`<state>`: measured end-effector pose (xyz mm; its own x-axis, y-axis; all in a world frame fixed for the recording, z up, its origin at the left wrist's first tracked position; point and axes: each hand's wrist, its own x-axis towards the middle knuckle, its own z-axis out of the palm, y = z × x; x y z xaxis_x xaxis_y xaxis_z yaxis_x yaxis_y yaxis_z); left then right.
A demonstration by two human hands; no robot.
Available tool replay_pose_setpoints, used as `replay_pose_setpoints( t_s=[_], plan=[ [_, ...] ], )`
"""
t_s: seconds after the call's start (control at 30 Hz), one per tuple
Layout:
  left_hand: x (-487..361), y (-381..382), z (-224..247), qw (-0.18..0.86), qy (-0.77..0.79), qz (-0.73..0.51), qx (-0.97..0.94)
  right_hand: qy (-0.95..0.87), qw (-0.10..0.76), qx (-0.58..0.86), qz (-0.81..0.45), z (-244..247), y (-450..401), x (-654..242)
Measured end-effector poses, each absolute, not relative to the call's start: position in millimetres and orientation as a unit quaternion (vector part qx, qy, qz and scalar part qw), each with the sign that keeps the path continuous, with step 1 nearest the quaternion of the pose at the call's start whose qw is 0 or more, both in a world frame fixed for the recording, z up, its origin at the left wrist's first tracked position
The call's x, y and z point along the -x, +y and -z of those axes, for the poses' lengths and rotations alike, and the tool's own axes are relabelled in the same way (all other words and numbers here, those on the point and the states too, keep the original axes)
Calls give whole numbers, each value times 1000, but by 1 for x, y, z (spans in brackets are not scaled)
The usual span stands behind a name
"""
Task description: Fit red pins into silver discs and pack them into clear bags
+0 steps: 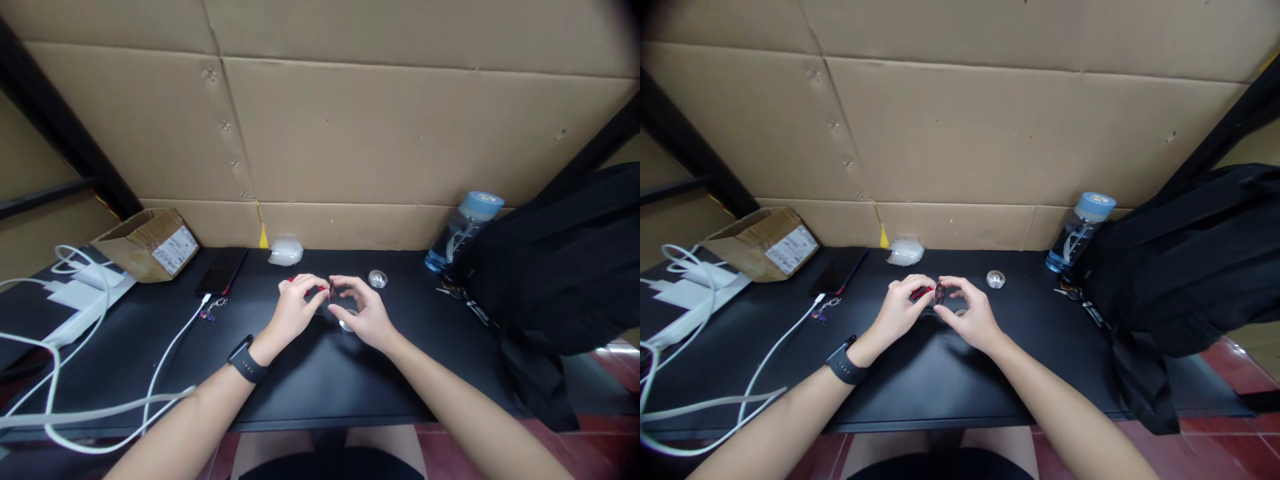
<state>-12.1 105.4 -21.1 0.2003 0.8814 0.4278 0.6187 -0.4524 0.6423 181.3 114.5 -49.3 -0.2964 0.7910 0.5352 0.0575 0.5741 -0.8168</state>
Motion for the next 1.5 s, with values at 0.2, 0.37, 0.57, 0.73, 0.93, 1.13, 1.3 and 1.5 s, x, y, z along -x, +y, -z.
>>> replay_pose_setpoints(
  t_s=[0.2, 0.37, 0.57, 0.73, 0.93, 1.13, 1.3, 1.5],
  plan=[
    [7, 105, 30, 210, 467, -426, -746, -710, 515, 310, -367, 51, 114, -182],
    [3, 104, 36, 202, 470, -445, -735, -685, 514, 335, -393, 53, 112, -181],
    [4, 101, 33, 144, 483, -408, -761, -661, 530, 320, -423, 57, 115, -180],
    [8, 101, 29, 117, 491, -363, -783, -670, 528, 312, -417, 57, 117, -183],
    [13, 102, 26, 97, 502, -399, -761, -757, 455, 327, -337, 43, 118, -193],
    [12, 103, 26, 107, 494, -389, -770, -781, 448, 314, -303, 39, 121, -194],
    [10, 103, 26, 133, 493, -401, -760, -795, 430, 328, -275, 42, 123, -195],
    [13, 103, 25, 138, 479, -358, -789, -847, 376, 319, -198, 46, 125, -199]
  ],
)
